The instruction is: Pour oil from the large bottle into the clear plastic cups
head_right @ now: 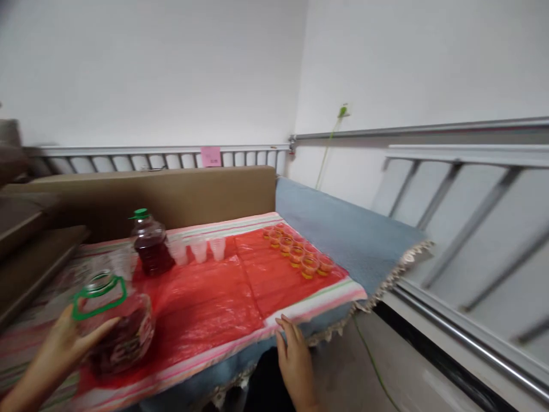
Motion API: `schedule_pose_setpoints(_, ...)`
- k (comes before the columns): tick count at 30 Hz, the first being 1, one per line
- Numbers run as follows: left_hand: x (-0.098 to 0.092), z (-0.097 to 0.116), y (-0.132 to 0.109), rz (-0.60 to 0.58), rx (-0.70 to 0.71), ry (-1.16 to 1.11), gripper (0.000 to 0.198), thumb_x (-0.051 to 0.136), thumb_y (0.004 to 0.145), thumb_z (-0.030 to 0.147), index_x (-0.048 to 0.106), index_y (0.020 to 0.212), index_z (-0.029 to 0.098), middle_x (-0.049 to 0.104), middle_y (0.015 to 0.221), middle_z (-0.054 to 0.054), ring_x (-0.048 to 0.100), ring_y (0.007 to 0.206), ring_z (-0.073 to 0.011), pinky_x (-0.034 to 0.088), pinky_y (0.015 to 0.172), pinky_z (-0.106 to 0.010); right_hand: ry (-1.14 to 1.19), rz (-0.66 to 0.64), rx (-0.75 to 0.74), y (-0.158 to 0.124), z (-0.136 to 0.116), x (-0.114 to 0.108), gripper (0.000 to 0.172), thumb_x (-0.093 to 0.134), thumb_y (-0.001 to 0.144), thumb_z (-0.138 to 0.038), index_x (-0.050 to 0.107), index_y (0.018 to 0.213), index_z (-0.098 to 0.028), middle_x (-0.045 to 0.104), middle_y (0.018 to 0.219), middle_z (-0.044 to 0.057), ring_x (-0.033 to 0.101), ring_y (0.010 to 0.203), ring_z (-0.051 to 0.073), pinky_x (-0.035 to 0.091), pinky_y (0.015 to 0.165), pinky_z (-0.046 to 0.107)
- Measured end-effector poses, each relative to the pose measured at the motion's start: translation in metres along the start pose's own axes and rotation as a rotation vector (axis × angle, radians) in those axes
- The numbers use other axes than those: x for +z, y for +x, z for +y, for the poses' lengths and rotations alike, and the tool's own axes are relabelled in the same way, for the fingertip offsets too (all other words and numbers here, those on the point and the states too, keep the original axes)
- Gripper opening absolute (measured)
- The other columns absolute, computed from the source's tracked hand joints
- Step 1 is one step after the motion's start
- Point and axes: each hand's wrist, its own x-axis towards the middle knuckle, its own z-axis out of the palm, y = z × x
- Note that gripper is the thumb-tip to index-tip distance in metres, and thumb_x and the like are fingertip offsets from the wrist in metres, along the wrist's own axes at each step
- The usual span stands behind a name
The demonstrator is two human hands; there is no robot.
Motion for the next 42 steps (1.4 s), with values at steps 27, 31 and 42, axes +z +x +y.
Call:
schedule_pose_setpoints(27,0.02,-0.017,0.009,-0.065,-0.198,-0.142,0.079,0.066,0.065,0.06,0.039,0.132,0.027,0.054,0.131,-0.011,0.051,0.12,-0.036,0.044,0.098,-0.055,-0.569,-0.414,-0.021,0.255,-0.122,0.232,0.008,0.066,0.075,-0.016,0.067,0.082,-0.015,0.068,0.084,0.008,0.063,0.078,0.018,0.042,0.069,0.024)
schedule_pose_setpoints(31,0.019,-0.019,0.01,-0.043,-0.209,-0.169,0.079,0.068,0.064,0.058,0.041,0.132,0.027,0.055,0.13,-0.011,0.051,0.12,-0.0378,0.043,0.099,-0.058,-0.568,-0.425,-0.072,0.224,-0.145,0.207,0.01,0.068,0.077,-0.027,0.066,0.079,-0.017,0.067,0.081,0.004,0.061,0.074,0.016,0.04,0.064,0.023)
schedule_pose_setpoints(42,0.008,-0.013,0.012,-0.093,-0.154,-0.158,0.076,0.068,0.068,0.049,0.042,0.13,0.016,0.052,0.132,-0.017,0.048,0.122,-0.0375,0.04,0.102,-0.053,-0.404,-0.507,-0.158,0.129,-0.172,0.208,0.006,0.069,0.075,-0.02,0.065,0.077,-0.016,0.065,0.089,0.007,0.059,0.083,0.018,0.044,0.076,0.026)
